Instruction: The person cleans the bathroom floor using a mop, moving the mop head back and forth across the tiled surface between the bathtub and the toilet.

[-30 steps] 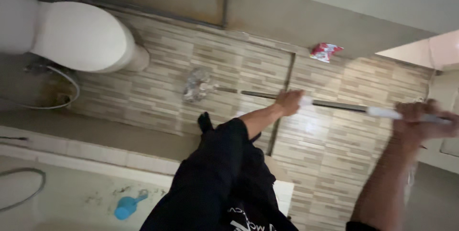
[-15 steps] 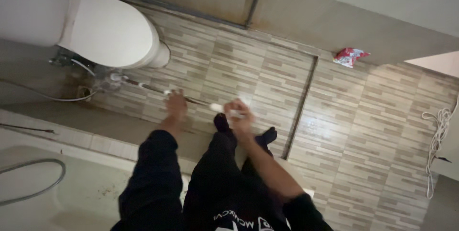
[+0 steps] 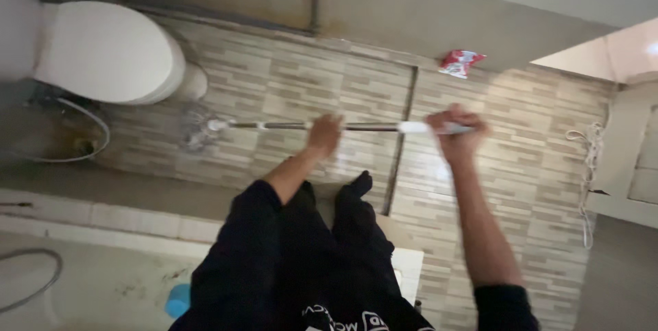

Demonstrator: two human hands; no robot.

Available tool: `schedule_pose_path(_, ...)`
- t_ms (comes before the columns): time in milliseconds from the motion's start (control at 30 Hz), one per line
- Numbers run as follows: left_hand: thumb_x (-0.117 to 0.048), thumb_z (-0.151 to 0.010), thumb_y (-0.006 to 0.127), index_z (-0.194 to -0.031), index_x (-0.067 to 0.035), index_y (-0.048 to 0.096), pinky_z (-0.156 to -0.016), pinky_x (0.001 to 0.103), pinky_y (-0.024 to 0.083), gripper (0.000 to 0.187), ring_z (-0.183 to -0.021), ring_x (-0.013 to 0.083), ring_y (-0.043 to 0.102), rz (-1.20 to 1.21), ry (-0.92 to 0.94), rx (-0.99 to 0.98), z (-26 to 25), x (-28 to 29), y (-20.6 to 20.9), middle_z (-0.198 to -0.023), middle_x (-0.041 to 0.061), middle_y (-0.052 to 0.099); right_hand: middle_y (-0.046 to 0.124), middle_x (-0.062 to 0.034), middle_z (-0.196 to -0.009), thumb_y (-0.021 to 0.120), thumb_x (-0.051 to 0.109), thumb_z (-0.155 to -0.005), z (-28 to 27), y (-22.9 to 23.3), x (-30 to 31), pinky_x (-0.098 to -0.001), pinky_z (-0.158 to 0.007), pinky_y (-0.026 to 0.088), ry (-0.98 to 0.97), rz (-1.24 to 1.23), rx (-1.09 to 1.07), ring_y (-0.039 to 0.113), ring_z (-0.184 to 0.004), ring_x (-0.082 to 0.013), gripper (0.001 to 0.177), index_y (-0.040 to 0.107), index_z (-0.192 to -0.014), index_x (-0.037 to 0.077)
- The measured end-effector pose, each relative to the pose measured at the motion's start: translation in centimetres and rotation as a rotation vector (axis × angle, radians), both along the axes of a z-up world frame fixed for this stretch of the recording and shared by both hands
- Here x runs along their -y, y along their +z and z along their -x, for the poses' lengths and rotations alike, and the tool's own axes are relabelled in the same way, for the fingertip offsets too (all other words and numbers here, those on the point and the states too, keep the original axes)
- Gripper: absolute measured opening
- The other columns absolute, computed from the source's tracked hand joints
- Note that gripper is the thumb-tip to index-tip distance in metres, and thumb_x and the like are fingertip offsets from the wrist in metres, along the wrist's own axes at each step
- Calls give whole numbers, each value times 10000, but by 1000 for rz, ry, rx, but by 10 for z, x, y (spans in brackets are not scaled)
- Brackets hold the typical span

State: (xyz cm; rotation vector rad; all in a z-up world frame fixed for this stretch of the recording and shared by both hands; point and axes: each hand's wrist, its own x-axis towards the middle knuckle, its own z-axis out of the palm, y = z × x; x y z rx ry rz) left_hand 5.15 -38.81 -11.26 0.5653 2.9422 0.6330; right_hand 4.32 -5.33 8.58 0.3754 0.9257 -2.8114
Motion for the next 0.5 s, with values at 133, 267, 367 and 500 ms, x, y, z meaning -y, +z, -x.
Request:
schedule_pose_path(133,-235,-995,577,-1485,-153,524,-1104,552,406,499,-1257,346,580,-256,-200,285,-8,-177,43,-1364,144,626,494,-41,-596,452,567,-1110,-48,56,-189,-371,-706,325,-16,-376,-310,399,-574,-179,568,576,-790,114)
schedule_pose_path(267,-237,-968,569,-1520,-161,461,-1001,562,465,568,-1295,396,560,-342,-402,39,-45,-346,97,-1483,185,552,458,-64,-758,466,435,-1091,-160,125,-333,-334,-685,316,-512,-397,-142,391,-670,-193,408,529,-904,77)
schedule_pose_path(367,-425,-921,664,-1431,-119,448,-963,600,447,633,-1186,412,584,-512,-519,156,-77,-444,149,-1315,194,586,464,-63,-746,453,494,-1046,-205,148,-378,-335,-668,319,-707,-448,-127,390,-649,-194,444,542,-899,85)
schedule_pose_path(500,-286,-928,588,-1460,-158,401,-987,596,454,579,-1174,317,628,-289,-764,244,-100,-528,193,-1307,132,594,474,-62,-730,436,574,-986,-240,156,-371,-336,-645,324,-876,-519,-139,389,-622,-195,502,559,-891,96)
